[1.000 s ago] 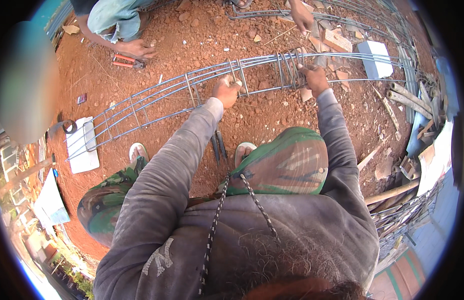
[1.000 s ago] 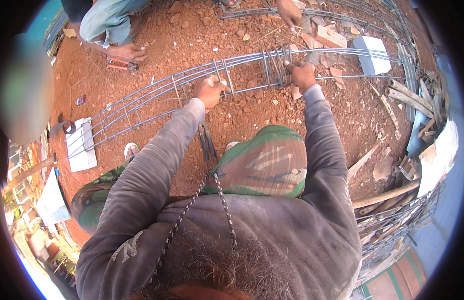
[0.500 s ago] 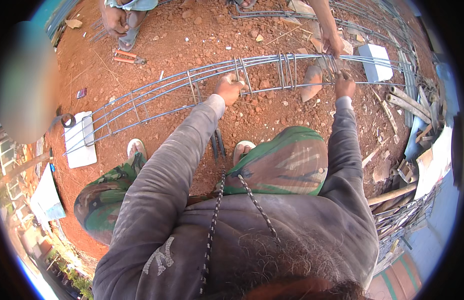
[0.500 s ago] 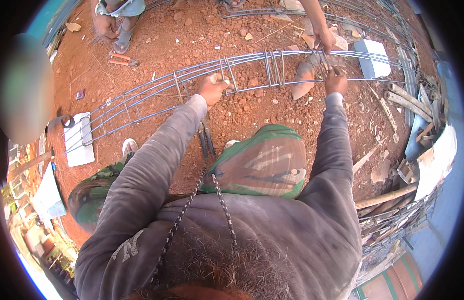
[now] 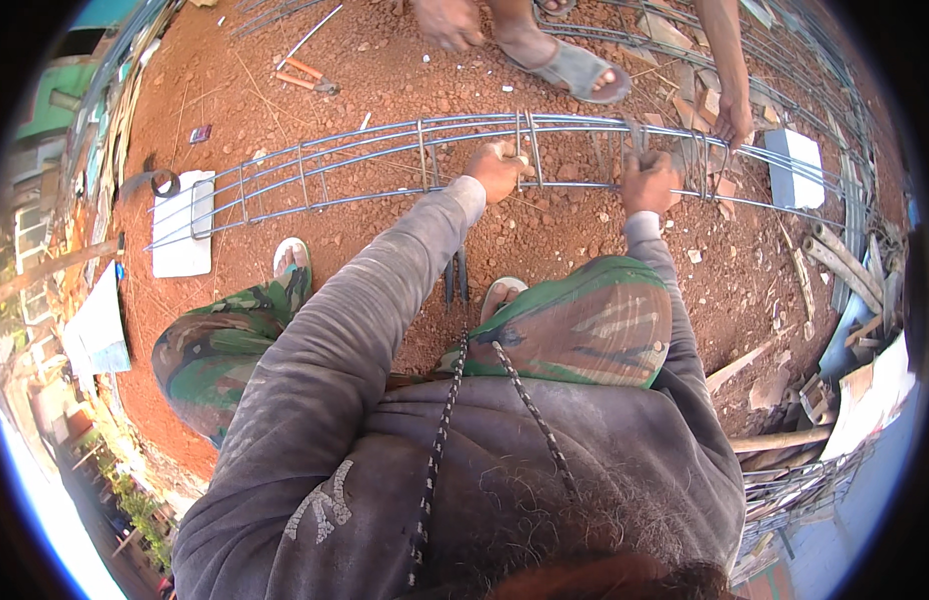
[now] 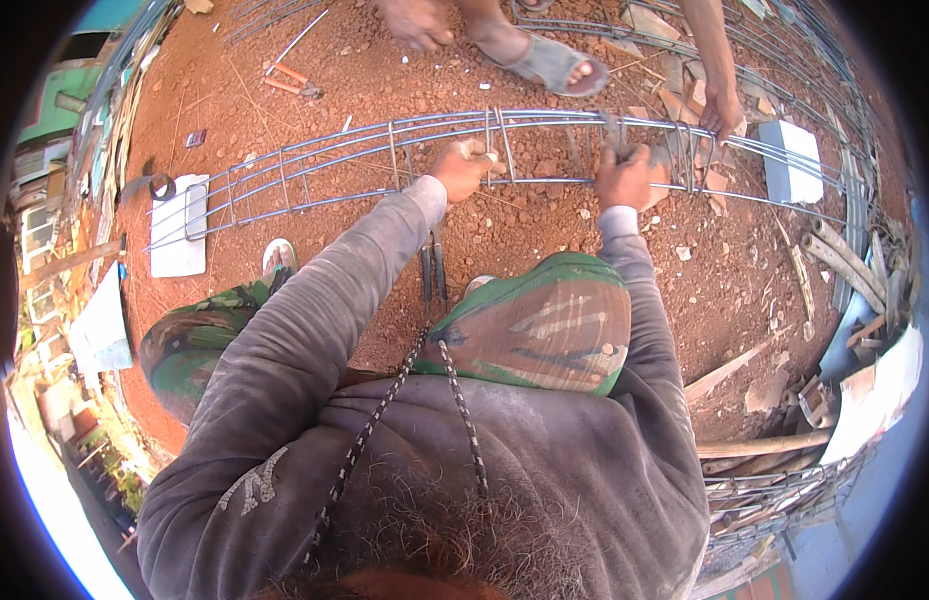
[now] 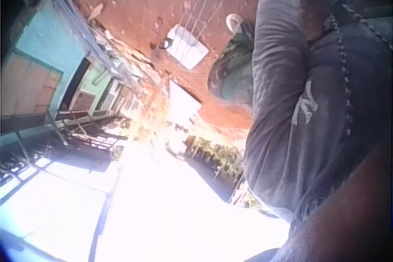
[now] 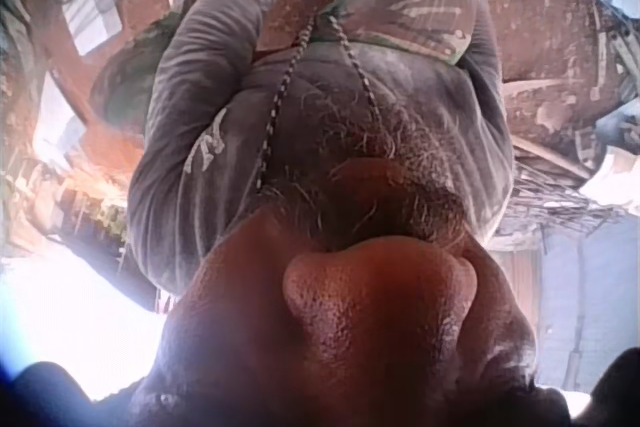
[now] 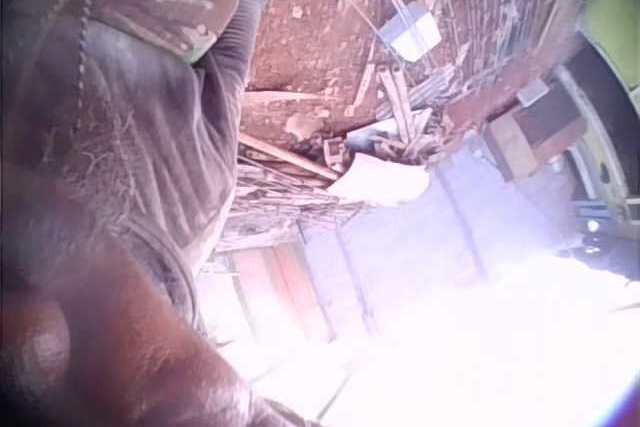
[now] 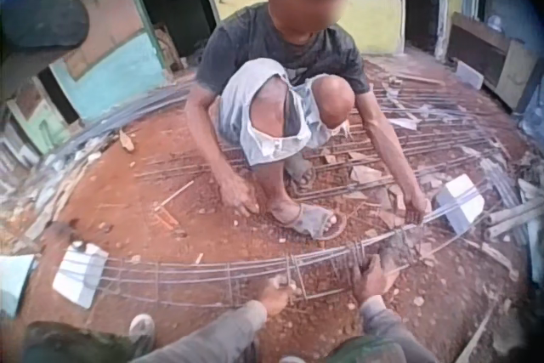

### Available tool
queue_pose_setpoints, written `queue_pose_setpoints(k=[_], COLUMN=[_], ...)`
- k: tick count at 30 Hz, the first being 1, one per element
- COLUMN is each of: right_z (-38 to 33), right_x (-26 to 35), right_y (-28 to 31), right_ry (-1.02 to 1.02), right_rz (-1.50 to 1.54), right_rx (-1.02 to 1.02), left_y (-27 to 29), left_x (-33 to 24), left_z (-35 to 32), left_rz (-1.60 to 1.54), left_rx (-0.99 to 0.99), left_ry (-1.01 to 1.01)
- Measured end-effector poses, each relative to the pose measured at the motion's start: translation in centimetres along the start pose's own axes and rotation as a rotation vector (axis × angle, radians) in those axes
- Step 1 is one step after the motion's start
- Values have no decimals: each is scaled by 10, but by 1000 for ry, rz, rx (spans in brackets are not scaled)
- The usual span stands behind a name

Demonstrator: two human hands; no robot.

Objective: The person assembles a metal reinforcement frame by tying together steel rods and wire using pliers and their hands, while another person assists.

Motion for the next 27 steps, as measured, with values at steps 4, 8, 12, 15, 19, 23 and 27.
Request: queue_pose_setpoints(k=[4, 8, 12, 15, 19, 23, 27], right_z=[29, 30, -3, -53, -92, -100, -80], right_x=[-59, -71, -25, 45, 85, 92, 77], right_y=[24, 56, 46, -16, -64, -78, -52], right_ry=[-192, 5, 18, 35, 56, 25, 169], right_rz=[93, -72, 201, 882, 878, 961, 556], right_rx=[-112, -472, -299, 279, 512, 715, 538], left_y=[14, 7, 8, -5, -12, -12, -25], left_x=[10, 11, 19, 18, 9, 6, -6], left_z=[-1, -1, -4, -5, 1, 7, 6], left_rz=[88, 208, 185, 110, 265, 218, 380], left_rx=[-66, -81, -108, -71, -103, -164, -66], left_ry=[17, 16, 15, 69, -73, -119, -59])
Point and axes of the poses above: each hand's wrist, its own z-axis towards the middle knuckle, its own y-axis out of the back of the hand, x = y × z, the point moved 8 cm from there along z, towards the middle knuckle, and after that the axes turned 4 degrees about -z, right-handed, at the moved point
